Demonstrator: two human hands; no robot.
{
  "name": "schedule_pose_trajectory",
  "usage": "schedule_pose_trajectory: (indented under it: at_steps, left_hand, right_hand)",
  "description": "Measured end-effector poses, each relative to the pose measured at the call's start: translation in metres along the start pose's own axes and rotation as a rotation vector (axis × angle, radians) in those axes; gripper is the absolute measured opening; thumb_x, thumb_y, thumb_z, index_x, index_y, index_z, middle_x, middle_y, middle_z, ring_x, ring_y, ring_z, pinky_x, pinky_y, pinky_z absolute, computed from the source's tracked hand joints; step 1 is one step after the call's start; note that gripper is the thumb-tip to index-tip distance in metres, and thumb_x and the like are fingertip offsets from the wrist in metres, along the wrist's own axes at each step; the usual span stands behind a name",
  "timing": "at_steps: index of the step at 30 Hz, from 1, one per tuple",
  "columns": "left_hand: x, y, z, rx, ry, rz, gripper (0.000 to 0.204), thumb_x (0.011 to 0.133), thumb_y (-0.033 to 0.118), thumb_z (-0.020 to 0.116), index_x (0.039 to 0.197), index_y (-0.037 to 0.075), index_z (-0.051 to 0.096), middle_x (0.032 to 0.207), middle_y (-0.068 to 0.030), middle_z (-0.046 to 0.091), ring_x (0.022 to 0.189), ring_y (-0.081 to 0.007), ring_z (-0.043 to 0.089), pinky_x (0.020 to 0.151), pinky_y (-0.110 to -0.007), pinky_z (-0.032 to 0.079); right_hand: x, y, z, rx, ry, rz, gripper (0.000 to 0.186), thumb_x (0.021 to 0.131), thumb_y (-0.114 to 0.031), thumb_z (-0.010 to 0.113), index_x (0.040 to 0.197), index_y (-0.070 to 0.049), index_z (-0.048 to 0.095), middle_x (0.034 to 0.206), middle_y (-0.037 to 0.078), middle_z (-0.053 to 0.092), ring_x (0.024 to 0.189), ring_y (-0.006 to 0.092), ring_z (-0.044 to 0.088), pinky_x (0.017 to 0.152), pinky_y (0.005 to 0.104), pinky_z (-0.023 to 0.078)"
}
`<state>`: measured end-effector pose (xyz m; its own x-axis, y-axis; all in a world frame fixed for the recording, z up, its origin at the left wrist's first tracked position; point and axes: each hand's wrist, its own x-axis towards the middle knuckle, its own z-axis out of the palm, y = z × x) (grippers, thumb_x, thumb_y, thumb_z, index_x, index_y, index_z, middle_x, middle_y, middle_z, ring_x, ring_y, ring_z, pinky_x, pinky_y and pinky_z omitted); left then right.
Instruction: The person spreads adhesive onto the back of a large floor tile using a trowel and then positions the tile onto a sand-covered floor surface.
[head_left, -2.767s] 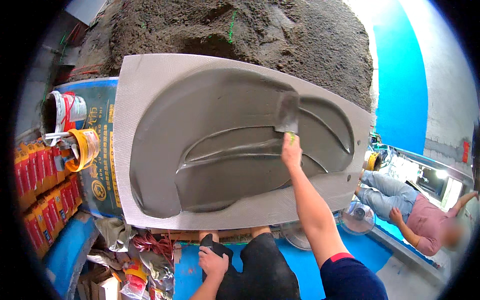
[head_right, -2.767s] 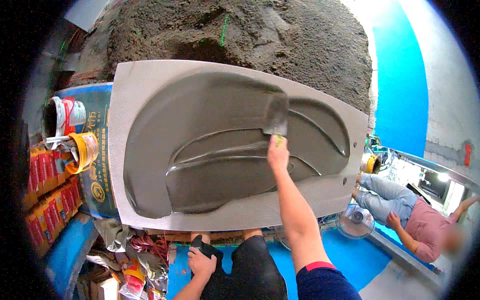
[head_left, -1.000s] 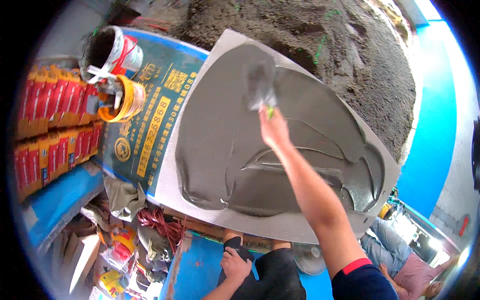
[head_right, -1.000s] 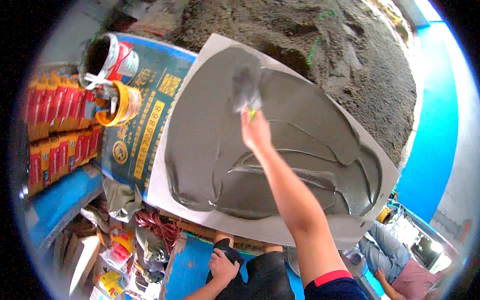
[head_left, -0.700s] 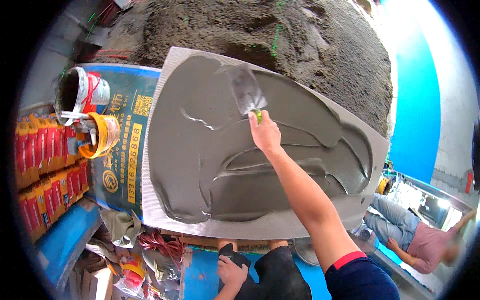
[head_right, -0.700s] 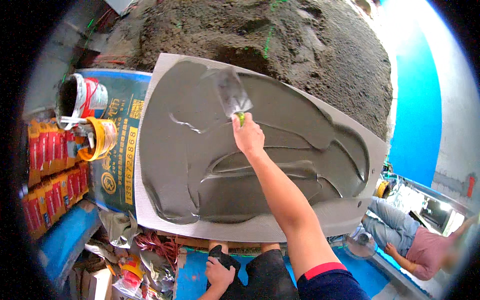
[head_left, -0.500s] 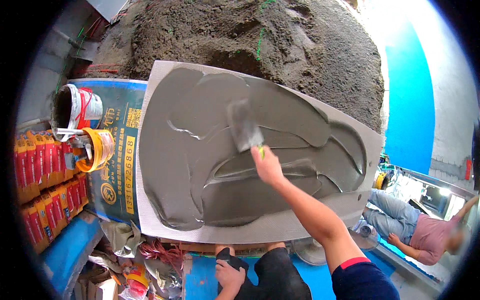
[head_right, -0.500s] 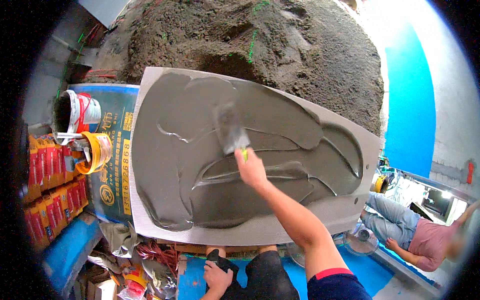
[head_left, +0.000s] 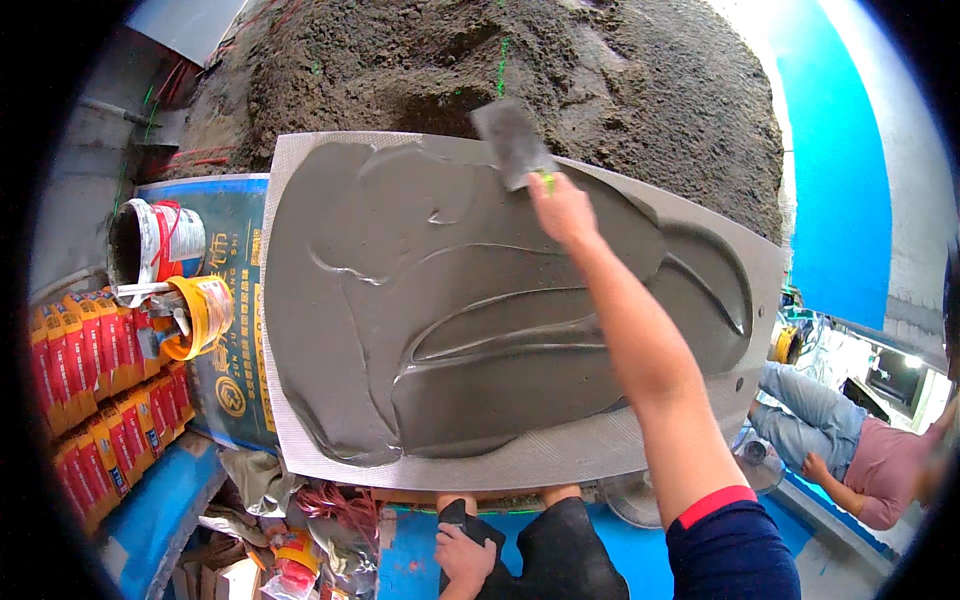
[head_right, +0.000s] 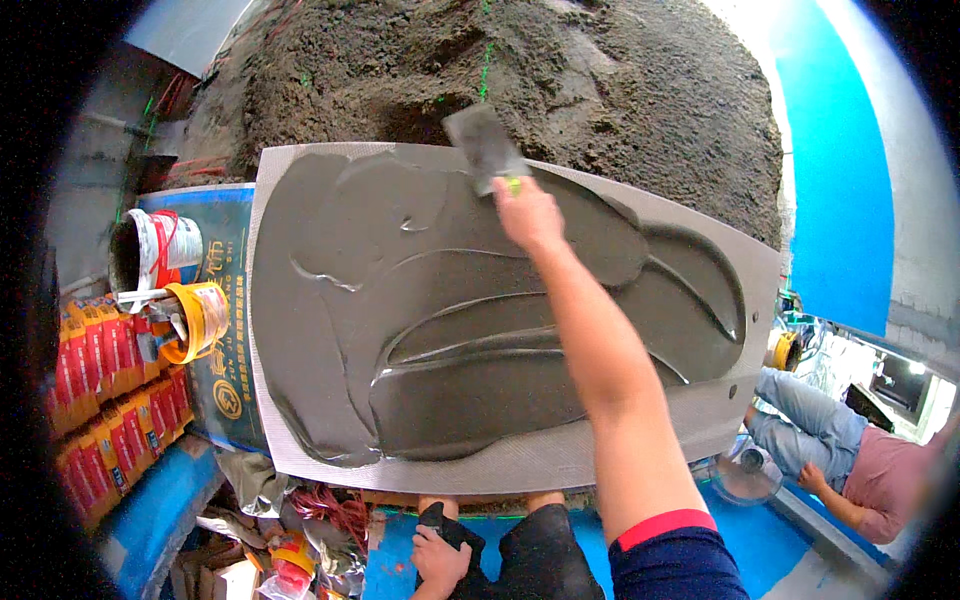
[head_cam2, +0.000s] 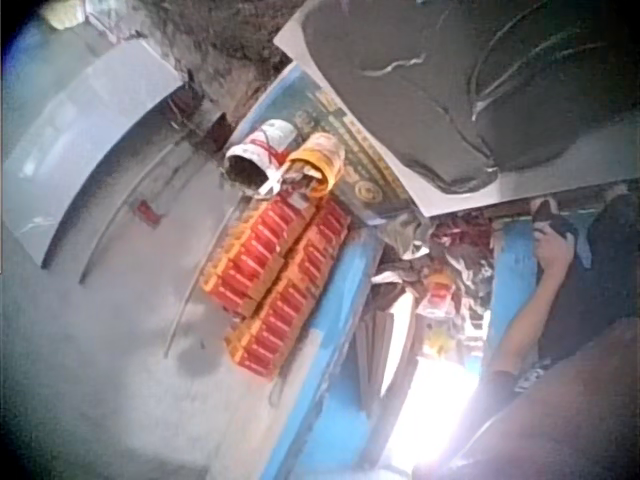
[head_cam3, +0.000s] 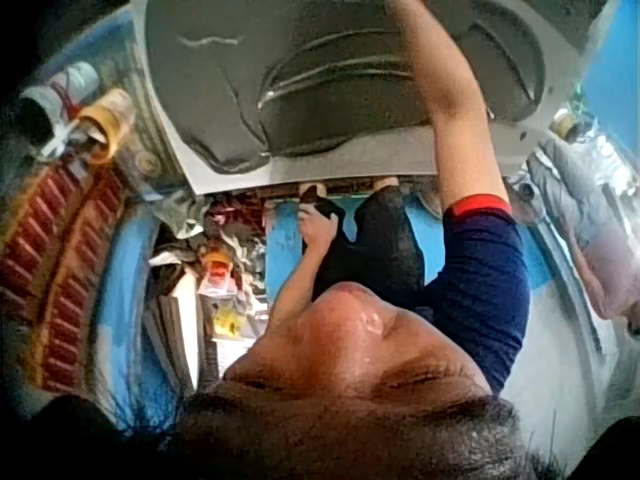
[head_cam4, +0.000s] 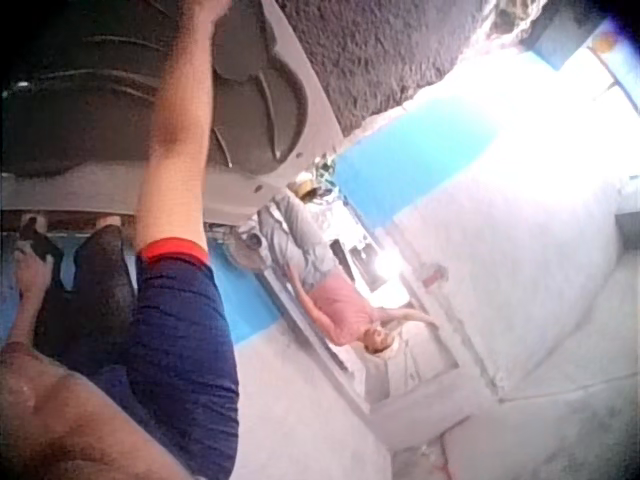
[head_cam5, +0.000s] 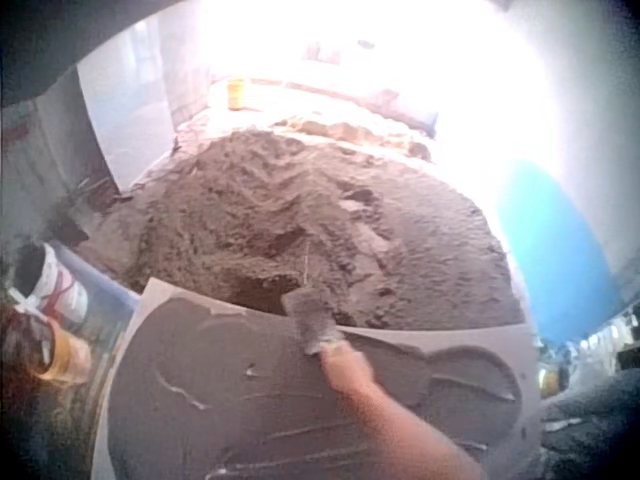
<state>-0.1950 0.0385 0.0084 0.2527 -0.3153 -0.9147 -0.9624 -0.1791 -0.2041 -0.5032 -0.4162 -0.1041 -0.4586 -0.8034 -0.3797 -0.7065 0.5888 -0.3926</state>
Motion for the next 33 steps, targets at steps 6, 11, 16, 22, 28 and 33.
schedule_pose_trajectory:
  at_steps: [6,11,16,22,28,33]
  left_hand:
    - [0.003,0.003,0.0,-0.015,-0.012,-0.016,0.099,0.069,0.047,0.069,0.135,-0.012,0.026,0.113,-0.0207,0.049,0.1,-0.0302,0.055,0.085,-0.039,0.045]
    - [0.005,-0.002,-0.008,-0.045,-0.002,0.012,0.1,0.067,0.047,0.07,0.135,-0.012,0.027,0.112,-0.0208,0.05,0.099,-0.0309,0.056,0.085,-0.041,0.045]
    - [0.006,-0.006,-0.014,-0.053,0.013,0.028,0.1,0.066,0.048,0.07,0.134,-0.012,0.027,0.111,-0.021,0.051,0.099,-0.0315,0.057,0.085,-0.041,0.046]
    - [0.004,-0.011,-0.015,-0.086,0.118,0.038,0.097,0.071,0.049,0.07,0.137,-0.009,0.029,0.115,-0.0224,0.052,0.093,-0.034,0.06,0.075,-0.044,0.052]
    - [0.009,-0.022,-0.014,-0.112,0.05,0.056,0.098,0.069,0.049,0.069,0.133,-0.013,0.028,0.111,-0.0227,0.052,0.095,-0.0329,0.059,0.081,-0.041,0.049]
    - [0.015,-0.032,-0.008,-0.183,-0.028,0.056,0.098,0.068,0.048,0.069,0.134,-0.012,0.028,0.113,-0.0212,0.05,0.099,-0.0312,0.057,0.083,-0.039,0.047]
  right_hand:
    - [0.029,0.111,-0.054,-0.195,0.209,0.147,0.061,0.09,-0.062,0.041,0.119,-0.01,0.054,0.105,0.027,0.063,0.102,0.0455,0.059,0.088,0.0528,0.045]
    - [-0.01,0.125,-0.068,-0.235,0.241,0.099,0.054,0.091,-0.059,0.042,0.108,-0.009,0.054,0.096,0.026,0.065,0.094,0.0469,0.06,0.081,0.0541,0.046]
    - [-0.07,0.038,-0.046,0.046,0.031,-0.135,0.047,0.091,-0.051,0.05,0.105,-0.006,0.054,0.088,0.028,0.065,0.087,0.0471,0.061,0.074,0.0529,0.047]
    - [-0.094,-0.119,0.025,0.055,-0.381,-0.309,0.049,0.091,-0.049,0.049,0.104,-0.002,0.055,0.091,0.026,0.065,0.091,0.0447,0.062,0.08,0.0522,0.048]
    - [-0.047,-0.177,0.088,0.096,-0.268,-0.284,0.048,0.092,-0.048,0.047,0.11,-0.005,0.058,0.103,0.025,0.064,0.103,0.0415,0.059,0.088,0.0501,0.046]
    - [0.018,-0.127,0.061,0.099,-0.064,-0.098,0.053,0.093,-0.05,0.045,0.109,-0.001,0.058,0.109,0.025,0.063,0.105,0.0422,0.058,0.089,0.0493,0.046]
